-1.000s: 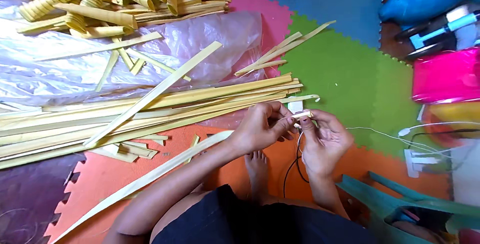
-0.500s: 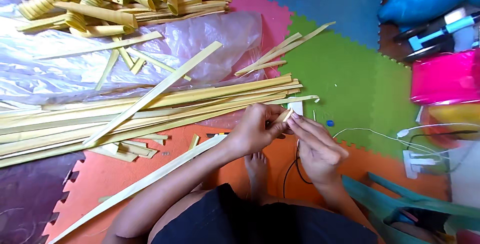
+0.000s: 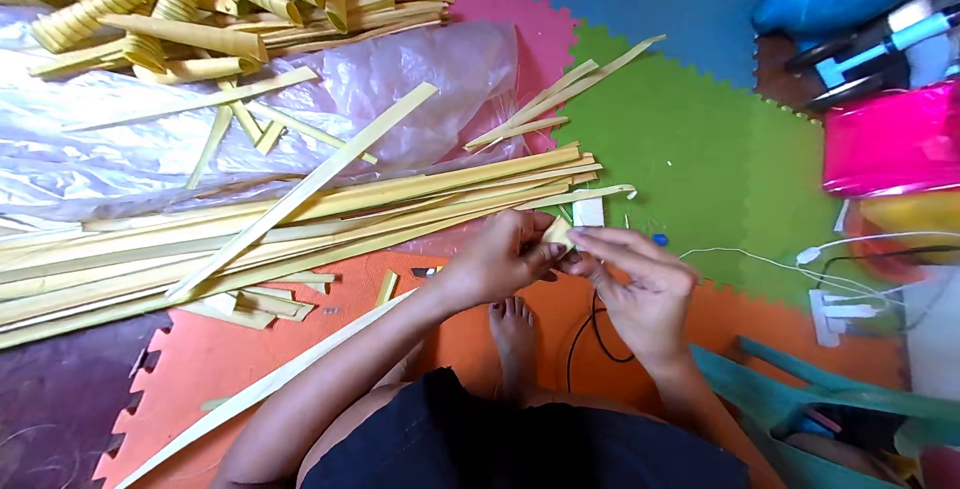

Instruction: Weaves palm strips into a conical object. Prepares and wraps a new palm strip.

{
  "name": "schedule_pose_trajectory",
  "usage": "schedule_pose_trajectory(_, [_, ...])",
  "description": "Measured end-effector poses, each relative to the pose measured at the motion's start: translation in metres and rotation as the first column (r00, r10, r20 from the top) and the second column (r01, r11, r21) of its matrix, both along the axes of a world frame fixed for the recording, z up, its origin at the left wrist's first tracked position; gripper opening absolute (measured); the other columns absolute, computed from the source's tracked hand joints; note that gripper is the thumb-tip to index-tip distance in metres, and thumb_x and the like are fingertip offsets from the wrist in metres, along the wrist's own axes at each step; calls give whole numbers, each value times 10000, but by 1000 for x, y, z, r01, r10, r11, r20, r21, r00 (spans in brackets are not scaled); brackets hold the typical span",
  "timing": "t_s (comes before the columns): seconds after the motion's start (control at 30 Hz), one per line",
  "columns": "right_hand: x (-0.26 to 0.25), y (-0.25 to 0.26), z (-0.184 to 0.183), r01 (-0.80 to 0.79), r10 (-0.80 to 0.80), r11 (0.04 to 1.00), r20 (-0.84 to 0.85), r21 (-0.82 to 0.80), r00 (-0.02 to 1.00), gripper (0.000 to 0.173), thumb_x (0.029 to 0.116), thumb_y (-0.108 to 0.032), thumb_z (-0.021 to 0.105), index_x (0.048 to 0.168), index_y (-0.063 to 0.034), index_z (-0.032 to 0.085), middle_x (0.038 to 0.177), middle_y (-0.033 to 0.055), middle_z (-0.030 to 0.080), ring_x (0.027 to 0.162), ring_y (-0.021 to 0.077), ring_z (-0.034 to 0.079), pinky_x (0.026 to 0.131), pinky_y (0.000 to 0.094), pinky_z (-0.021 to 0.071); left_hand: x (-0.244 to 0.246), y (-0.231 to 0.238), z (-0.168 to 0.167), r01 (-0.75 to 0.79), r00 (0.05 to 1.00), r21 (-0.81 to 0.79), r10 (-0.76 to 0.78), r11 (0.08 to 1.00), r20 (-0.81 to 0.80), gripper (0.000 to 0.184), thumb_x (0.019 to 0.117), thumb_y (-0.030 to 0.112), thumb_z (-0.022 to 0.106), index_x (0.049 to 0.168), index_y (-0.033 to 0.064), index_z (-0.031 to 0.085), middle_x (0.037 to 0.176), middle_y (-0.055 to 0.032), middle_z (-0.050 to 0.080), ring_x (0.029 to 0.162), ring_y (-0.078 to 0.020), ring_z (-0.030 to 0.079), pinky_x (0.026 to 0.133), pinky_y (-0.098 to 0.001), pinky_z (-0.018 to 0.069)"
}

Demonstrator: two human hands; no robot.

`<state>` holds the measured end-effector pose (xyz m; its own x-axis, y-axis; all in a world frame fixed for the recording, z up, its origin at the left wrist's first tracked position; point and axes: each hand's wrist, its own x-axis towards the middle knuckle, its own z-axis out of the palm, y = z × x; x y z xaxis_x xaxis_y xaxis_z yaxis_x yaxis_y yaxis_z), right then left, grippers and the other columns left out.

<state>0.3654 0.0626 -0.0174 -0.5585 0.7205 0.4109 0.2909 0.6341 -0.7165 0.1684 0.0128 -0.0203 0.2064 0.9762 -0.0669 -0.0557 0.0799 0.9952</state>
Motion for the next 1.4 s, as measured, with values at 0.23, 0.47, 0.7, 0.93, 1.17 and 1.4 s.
schedule_pose_trajectory(0.23, [-2,4,-7,13,-58,954,-141,-300,988,150,992,-72,624,1112,-115,704,996,-30,669,873,52,662,785,223,591,-1,6,5,197,968,-201,-157,960,197,424,1138,219,323,1040,-19,660,829,-40,752,705,-85,737,648,-241,626])
schedule_pose_trajectory(0.47, [7,0,-18,-168,-8,855,-338,-490,941,242,1029,-321,606,1260,-270,658,1151,-84,659,936,38,672,789,227,597,-9,12,-3,71,996,-104,-76,992,-47,109,960,113,710,921,14,681,698,-31,613,588,-58,555,543,-193,457])
schedule_pose_trajectory(0.7, [-3,-11,-17,-450,-606,-11,-353,-893,713,283,1008,11,383,933,-46,650,720,10,655,562,-4,615,560,113,539,-7,21,-1,92,978,52,-80,994,-190,92,893,35,759,952,21,690,826,-56,675,688,-91,658,607,-224,567])
schedule_pose_trajectory(0.93, [-8,-19,-27,-243,-450,179,-299,-954,842,478,1126,-367,237,1066,-92,622,886,33,708,716,66,678,680,201,582,2,21,-3,-47,944,-17,39,999,-329,197,864,112,826,959,44,667,826,-61,686,657,-130,680,579,-280,591])
schedule_pose_trajectory(1.17, [-8,-11,-18,-252,-592,6,-207,-968,779,291,1095,-48,286,1054,-75,573,773,12,649,575,-1,604,567,113,532,-6,24,-13,105,972,-32,-110,994,-208,252,856,-14,778,1088,5,681,1016,-99,675,812,-137,703,714,-272,624])
schedule_pose_trajectory(1.4, [-9,-13,-29,-144,-409,226,-227,-964,884,475,1128,-365,211,1108,-97,604,924,19,707,754,73,679,692,221,576,2,23,-7,-56,886,29,63,998,-459,178,863,170,836,875,62,695,738,-30,674,622,-98,661,564,-263,567])
